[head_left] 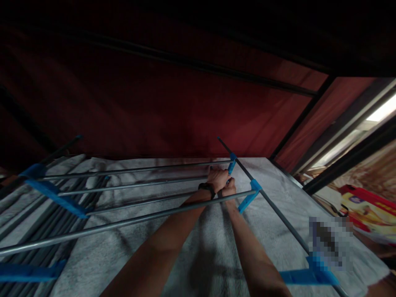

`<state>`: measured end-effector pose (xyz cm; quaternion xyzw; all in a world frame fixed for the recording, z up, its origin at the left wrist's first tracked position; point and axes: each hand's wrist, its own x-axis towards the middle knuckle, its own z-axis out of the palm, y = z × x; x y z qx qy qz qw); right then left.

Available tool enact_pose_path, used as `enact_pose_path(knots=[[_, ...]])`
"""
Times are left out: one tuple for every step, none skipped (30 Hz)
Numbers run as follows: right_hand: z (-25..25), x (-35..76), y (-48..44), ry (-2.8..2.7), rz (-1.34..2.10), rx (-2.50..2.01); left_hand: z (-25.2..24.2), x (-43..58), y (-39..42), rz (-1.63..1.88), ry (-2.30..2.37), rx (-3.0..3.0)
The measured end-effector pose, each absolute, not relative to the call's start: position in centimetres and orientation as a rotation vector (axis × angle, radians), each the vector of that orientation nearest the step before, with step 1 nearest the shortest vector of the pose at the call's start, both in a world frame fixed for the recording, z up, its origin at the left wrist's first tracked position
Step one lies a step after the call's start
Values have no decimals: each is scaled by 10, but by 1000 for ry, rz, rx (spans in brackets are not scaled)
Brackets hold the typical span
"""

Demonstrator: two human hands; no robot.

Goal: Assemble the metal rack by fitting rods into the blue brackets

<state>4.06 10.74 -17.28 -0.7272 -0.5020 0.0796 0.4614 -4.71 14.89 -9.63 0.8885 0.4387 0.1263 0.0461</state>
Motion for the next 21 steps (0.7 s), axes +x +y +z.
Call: enact_pose_path(knots=[[-175,42,111,-1221,198,-1782,-96,-47,149,388,1335,2710],[-176,44,115,-1210,201,-1774,-96,-48,149,388,1330,2709],[-176,45,118,-1207,205,-1769,-95,-49,149,386,1326,2710],[-177,46,120,-1209,211,-1769,-93,-50,148,380,1324,2711],[-177,47,122,-1215,218,-1773,-92,-51,148,374,1319,2714],[-176,48,123,-1221,223,-1780,-90,-52,147,371,1313,2717],[-176,48,123,-1227,226,-1786,-88,-52,147,370,1310,2717],[-176,48,124,-1230,229,-1794,-87,-53,147,370,1307,2715],[-175,48,124,-1230,231,-1802,-86,-53,146,369,1308,2710],[-174,48,124,-1228,233,-1812,-85,-53,146,367,1307,2706],[-173,48,124,-1224,238,-1827,-85,-53,146,365,1306,2702],[-172,48,124,-1216,246,-1842,-85,-53,146,365,1305,2701],[-171,48,124,-1205,255,-1856,-86,-53,147,368,1304,2699],[-170,48,125,-1195,266,-1866,-87,-53,147,374,1303,2699],[-169,48,125,-1189,276,-1870,-88,-53,148,383,1302,2702],[-168,48,125,-1186,282,-1870,-89,-53,149,389,1300,2708],[-167,48,125,-1185,286,-1869,-91,-53,150,392,1294,2713],[-167,48,125,-1187,287,-1869,-92,-53,150,392,1284,2719],[-166,48,125,-1187,286,-1872,-93,-53,151,392,1276,2721],[-166,48,125,-1186,288,-1877,-94,-52,151,394,1276,2718],[-167,48,126,-1185,291,-1882,-94,-52,152,396,1291,2708]])
